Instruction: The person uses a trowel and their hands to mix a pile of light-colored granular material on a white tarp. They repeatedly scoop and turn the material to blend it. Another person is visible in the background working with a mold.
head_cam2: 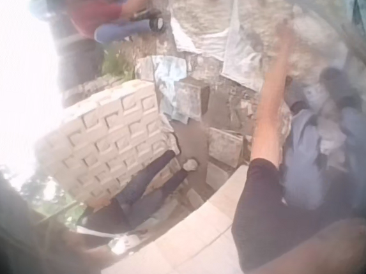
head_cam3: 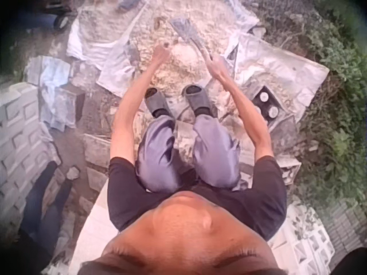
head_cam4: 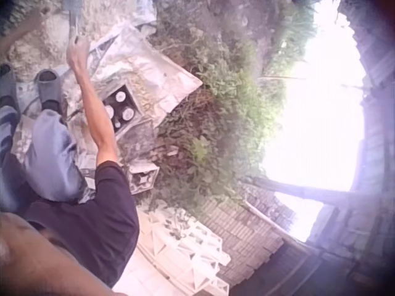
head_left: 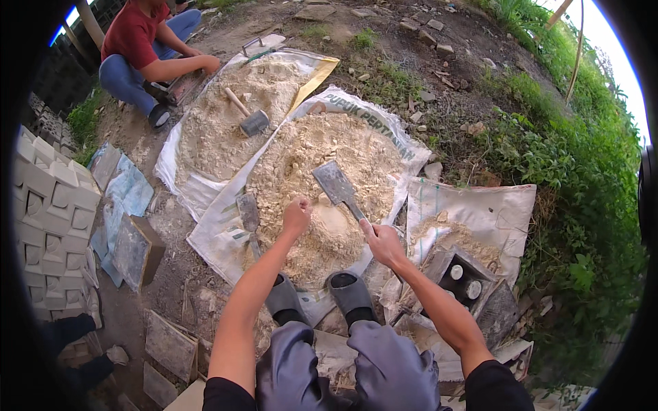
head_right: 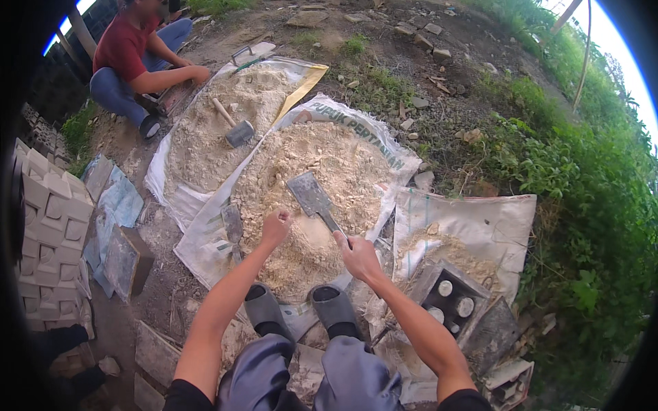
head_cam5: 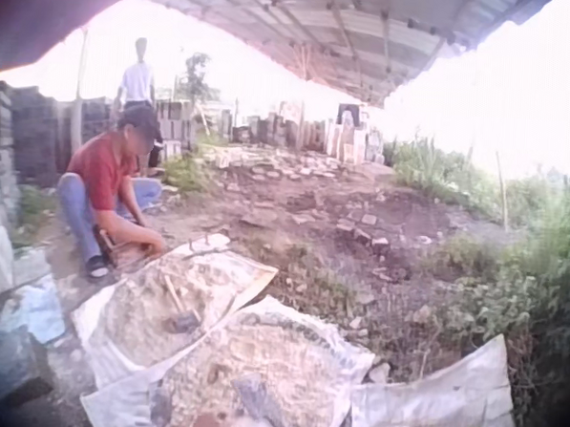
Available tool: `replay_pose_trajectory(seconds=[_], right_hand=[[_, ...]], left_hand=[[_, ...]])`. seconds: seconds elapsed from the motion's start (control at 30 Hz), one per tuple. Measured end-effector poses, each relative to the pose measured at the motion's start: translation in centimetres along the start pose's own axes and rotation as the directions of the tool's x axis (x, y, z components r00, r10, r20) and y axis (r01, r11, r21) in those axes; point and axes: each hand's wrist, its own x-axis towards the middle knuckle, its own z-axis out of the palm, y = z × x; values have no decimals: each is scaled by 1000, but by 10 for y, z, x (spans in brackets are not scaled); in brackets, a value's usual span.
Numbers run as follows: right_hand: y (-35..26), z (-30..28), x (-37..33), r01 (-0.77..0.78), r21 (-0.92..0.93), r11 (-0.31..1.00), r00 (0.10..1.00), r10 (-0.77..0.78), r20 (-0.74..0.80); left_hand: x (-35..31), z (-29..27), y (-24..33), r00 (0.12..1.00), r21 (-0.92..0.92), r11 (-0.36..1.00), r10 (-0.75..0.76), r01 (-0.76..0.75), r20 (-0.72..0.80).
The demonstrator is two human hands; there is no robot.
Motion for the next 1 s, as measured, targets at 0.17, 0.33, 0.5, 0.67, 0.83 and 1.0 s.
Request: replay_pose_trajectory(seconds=[0.17, 0.33, 0.5, 0.67, 0.83, 1.0], right_hand=[[8, 23, 34, 41, 122, 992, 990, -24, -142], [129, 94, 27, -187, -242, 952, 973, 145, -181], [112, 68, -6, -250, -132, 959, 966, 256, 27], [56, 37, 12, -146, 0, 989, 984, 145, -101], [117, 89, 29, -160, -109, 981, 973, 138, -183], [103, 86, -12, -308, -82, 948, 951, 308, -8]], left_hand=[[-11, -41, -1, 974, -18, 999, 31, -27, 222], [5, -61, -12, 958, 147, 985, 47, -92, 284], [16, -74, 3, 907, 349, 903, 93, -251, 411], [28, -49, 18, 884, 560, 755, 57, -342, 464], [30, -25, -11, 938, 603, 735, 135, -310, 319], [36, -32, -41, 942, 389, 884, 141, -258, 305]])
